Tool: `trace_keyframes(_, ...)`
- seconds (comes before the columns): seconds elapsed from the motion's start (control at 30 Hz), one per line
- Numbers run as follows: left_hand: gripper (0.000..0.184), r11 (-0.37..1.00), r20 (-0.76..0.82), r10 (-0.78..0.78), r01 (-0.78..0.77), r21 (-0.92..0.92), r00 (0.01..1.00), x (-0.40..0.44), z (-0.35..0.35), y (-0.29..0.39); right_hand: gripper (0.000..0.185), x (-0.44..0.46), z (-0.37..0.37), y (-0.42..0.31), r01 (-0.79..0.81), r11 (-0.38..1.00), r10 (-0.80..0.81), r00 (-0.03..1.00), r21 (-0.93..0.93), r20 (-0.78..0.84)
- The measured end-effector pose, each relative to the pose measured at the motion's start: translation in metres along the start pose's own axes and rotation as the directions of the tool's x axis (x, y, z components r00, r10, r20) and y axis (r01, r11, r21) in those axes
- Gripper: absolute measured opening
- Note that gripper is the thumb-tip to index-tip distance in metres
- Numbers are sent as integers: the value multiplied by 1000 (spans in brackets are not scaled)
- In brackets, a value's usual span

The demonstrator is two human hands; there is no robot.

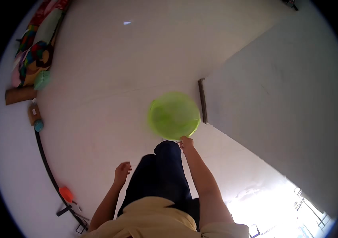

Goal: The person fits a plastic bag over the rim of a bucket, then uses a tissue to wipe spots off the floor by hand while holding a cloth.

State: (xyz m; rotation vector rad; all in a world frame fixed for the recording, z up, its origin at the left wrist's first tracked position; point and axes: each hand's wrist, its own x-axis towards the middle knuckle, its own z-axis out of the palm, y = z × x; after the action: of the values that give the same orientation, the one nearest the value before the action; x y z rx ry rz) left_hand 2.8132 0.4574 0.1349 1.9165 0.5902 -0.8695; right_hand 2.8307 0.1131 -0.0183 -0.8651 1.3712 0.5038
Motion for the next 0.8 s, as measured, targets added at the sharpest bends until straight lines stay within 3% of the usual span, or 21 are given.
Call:
trace_keyframes(0.07, 26, 974, -11, 87, -83, 213, 996, -1, -7, 9, 15, 41, 19, 1, -46, 992, 53, 997, 117, -59)
trace_keyframes(0.17, 24, 948, -66, 53, -29, 316, 996, 13, -5, 24, 17, 124, 37, -4, -81, 939, 147, 973, 333, -177)
trace_keyframes(0.33, 21, 943, -13, -116, 114, 313, 993, 40, 10, 40, 25, 192, 48, -17, -22, 806, 145, 976, 592, -162)
trace_keyframes(0.4, 20, 954, 165, -33, -18, 299, 986, 45, 14, 26, 28, 212, 45, -18, -31, 749, 141, 984, 662, -113)
trace_keyframes(0.43, 20, 952, 162, -57, 5, 307, 985, 52, 16, 17, 29, 226, 41, -19, -60, 716, 130, 990, 696, -49)
trace_keyframes(0.57, 19, 914, 240, -58, -46, 404, 969, 74, 1, 0, 29, 255, 35, 1, -56, 678, 111, 993, 733, -27)
trace_keyframes(0.63, 19, 891, 251, -75, -48, 452, 965, 78, -18, 3, 27, 260, 43, 8, 59, 607, 65, 990, 792, -123)
trace_keyframes(0.7, 19, 866, 264, -87, -59, 497, 961, 85, -35, 2, 26, 278, 33, 25, 74, 611, 2, 995, 788, -96)
trace_keyframes(0.8, 19, 884, 247, -78, -48, 466, 966, 94, -59, 2, 29, 275, 32, 32, 87, 610, -45, 996, 788, -76)
